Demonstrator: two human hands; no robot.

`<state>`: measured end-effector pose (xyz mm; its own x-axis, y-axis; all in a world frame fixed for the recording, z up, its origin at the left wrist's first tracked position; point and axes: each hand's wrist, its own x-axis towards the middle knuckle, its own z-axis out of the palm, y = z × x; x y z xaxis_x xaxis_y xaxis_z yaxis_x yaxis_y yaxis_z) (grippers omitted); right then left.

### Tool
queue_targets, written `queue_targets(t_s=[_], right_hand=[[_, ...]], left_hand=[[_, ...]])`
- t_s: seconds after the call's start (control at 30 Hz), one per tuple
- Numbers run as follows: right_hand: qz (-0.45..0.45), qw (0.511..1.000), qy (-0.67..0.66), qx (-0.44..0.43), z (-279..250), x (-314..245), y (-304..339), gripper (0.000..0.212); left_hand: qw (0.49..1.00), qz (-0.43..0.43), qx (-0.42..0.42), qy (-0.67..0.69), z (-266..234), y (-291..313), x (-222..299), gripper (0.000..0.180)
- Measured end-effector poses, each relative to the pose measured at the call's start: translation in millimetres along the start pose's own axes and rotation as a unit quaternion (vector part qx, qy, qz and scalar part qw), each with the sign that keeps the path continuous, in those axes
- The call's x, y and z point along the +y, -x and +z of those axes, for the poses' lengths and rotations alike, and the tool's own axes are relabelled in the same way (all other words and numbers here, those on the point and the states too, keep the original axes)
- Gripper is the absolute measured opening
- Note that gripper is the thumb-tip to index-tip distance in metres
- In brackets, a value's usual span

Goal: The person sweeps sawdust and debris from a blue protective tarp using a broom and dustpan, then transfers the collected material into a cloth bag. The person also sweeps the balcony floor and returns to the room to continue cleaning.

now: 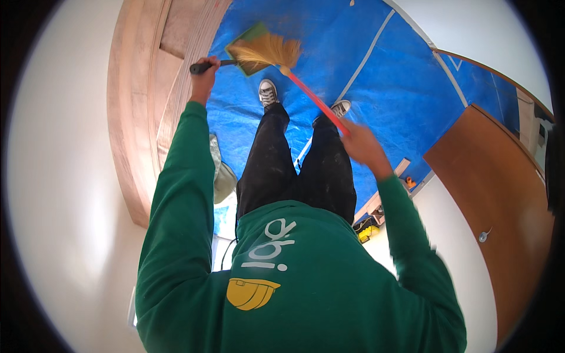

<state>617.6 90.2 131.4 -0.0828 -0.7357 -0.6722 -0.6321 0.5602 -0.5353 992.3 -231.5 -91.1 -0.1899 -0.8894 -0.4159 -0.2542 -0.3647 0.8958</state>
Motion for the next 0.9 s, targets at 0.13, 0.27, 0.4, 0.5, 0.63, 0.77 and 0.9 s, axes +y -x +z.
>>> queue_targets(t_s=[0.13,0.27,0.4,0.5,0.63,0.77,0.9], right_hand=[[0.147,0.971,-0.165,0.096,-30.1,-42.3,144.5,0.051],[0.309,0.910,-0.226,0.160,-1.4,-34.1,185.0,0.050],[0.325,0.880,-0.260,0.230,60.2,37.7,89.4,0.048],[0.316,0.827,-0.409,0.220,103.8,71.9,-17.1,0.035],[0.253,0.879,-0.402,0.037,147.2,29.5,-104.2,0.021],[0.241,0.869,-0.430,-0.030,149.2,-52.7,-83.9,0.039],[0.116,0.923,-0.366,-0.005,115.5,-91.7,-8.9,0.047]], left_hand=[[0.994,0.034,-0.103,-0.025,-47.3,-1.0,20.0,0.014],[0.974,0.095,-0.197,-0.066,-59.7,-13.5,33.2,0.018],[0.962,0.107,-0.225,-0.112,-48.0,-29.8,30.6,0.023],[0.964,0.084,-0.232,-0.096,-44.7,-40.5,25.6,0.023],[0.965,0.087,-0.233,-0.078,-42.9,-45.6,23.8,0.027],[0.960,0.116,-0.227,-0.116,-38.3,-43.6,29.3,0.029],[0.962,0.066,-0.238,-0.116,-46.1,-40.2,34.2,0.019]])
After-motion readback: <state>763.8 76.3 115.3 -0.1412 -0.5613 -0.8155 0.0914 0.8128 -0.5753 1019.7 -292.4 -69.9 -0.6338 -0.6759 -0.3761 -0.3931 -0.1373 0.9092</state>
